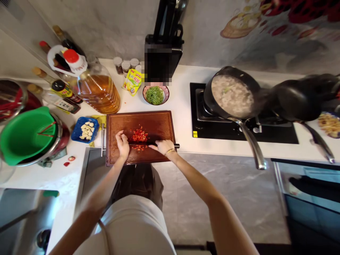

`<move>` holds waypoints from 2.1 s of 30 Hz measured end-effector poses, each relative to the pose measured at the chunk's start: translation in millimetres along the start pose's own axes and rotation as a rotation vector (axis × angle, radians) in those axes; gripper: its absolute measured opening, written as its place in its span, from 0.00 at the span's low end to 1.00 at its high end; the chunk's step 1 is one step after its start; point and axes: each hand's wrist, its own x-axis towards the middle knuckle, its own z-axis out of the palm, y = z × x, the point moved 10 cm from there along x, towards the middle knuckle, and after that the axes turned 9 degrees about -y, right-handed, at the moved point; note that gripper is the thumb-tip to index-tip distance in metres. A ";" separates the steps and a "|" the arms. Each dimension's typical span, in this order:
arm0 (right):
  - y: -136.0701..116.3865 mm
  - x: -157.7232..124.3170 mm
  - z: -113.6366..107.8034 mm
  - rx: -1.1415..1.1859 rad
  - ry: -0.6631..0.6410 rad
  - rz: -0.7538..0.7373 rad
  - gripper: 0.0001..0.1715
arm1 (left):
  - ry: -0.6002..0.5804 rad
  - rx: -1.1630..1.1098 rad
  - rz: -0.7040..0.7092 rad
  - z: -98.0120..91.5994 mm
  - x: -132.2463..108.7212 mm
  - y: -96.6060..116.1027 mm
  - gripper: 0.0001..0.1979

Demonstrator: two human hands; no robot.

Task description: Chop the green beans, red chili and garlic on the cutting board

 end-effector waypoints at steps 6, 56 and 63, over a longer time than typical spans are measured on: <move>-7.8 -11.6 -21.7 0.051 -0.026 -0.025 0.48 | 0.053 -0.049 -0.015 -13.4 10.6 1.4 0.16; 1.9 6.7 -46.3 0.042 -0.009 0.009 0.50 | 0.044 -0.201 -0.018 -3.8 47.6 6.0 0.17; 3.4 24.0 -30.1 0.006 -0.022 0.041 0.45 | 0.054 -0.186 -0.086 13.6 49.8 -18.6 0.16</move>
